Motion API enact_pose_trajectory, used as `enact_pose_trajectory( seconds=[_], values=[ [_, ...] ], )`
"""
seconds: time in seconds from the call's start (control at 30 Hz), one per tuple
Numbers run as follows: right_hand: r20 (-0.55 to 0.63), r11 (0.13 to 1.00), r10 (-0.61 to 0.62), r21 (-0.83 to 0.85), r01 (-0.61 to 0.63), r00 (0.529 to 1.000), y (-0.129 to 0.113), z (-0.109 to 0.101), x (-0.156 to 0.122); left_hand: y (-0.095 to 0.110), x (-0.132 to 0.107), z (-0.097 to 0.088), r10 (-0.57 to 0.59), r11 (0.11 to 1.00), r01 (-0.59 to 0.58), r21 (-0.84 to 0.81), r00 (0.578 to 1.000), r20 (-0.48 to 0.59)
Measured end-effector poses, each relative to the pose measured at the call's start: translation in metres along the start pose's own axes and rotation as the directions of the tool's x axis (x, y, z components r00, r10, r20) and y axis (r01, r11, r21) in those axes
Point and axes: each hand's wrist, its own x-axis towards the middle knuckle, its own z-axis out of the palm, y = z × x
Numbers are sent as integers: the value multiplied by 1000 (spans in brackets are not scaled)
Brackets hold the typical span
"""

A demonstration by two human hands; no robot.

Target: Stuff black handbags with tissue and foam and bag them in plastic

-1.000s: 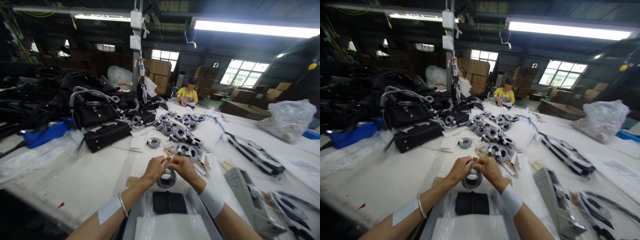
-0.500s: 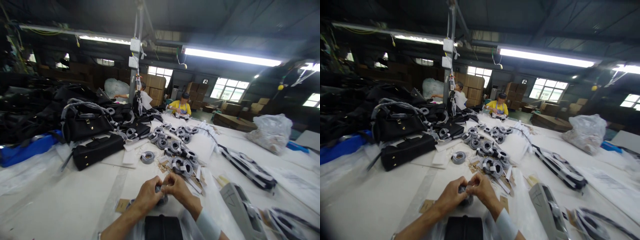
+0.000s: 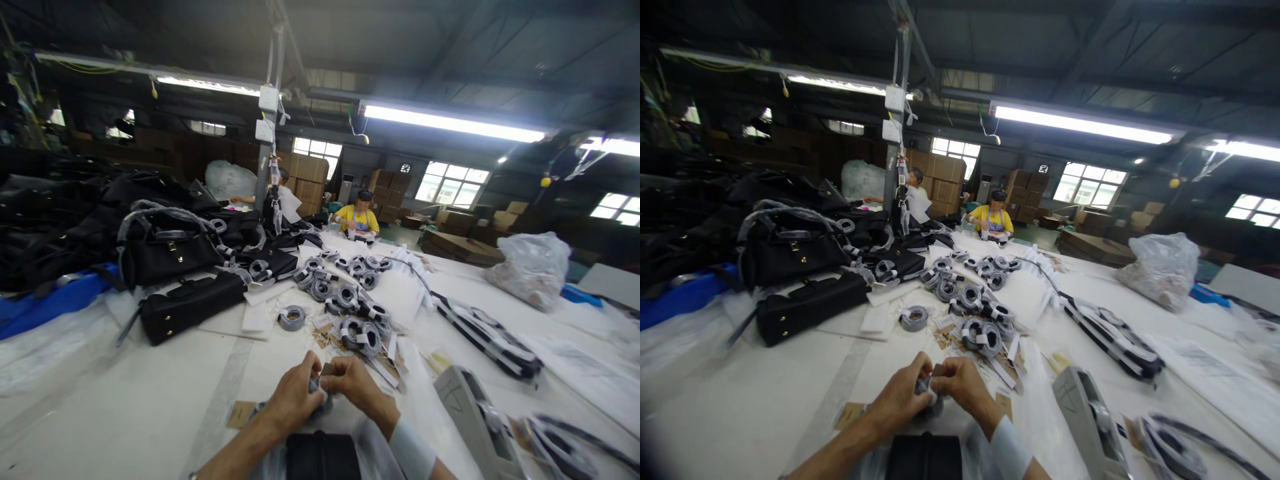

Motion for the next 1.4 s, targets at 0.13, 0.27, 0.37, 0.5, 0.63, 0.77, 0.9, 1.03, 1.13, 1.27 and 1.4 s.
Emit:
enact_pose_trajectory(
  seconds=[0.13, 0.27, 0.37, 0.5, 0.63, 0.77, 0.9, 1.03, 1.13, 1.27, 1.4],
  values=[
    [9, 999, -19, -46, 19, 1000, -4, 2, -2, 0, -2, -7, -45, 996, 41, 82, 998, 50],
    [31, 974, -79, -213, 84, 996, -5, -2, -5, -3, -1, -10, -133, 978, 116, 172, 987, 93],
    [84, 924, -123, -354, 145, 989, -9, -8, -7, -4, 1, -6, -143, 976, 124, 179, 985, 97],
    [159, 759, -186, -604, 244, 970, -19, -9, -9, -2, 3, -3, -173, 971, 155, 181, 980, 93],
    [216, 467, -316, -812, 350, 924, -24, 0, -8, -3, 2, -6, -183, 970, 161, 180, 977, 113],
    [250, 279, -402, -882, 378, 881, -15, 7, -8, -7, 4, -12, -162, 978, 140, 153, 976, 145],
    [254, 180, -508, -903, 390, 823, -1, 10, -9, -12, 11, -11, -148, 988, 141, 63, 980, 136],
    [257, 106, -613, -910, 400, 747, 11, 12, -6, -20, 18, -7, -149, 985, 158, -74, 981, 121],
    [280, 57, -652, -909, 414, 705, 15, 13, -5, -27, 20, -3, -161, 966, 182, -185, 979, 121],
    [296, 16, -644, -917, 399, 706, 11, 14, -7, -34, 23, 3, -201, 920, 224, -321, 974, 106],
    [267, 37, -573, -936, 350, 775, 3, 18, -13, -37, 23, 9, -248, 852, 264, -452, 964, 94]
  ],
)
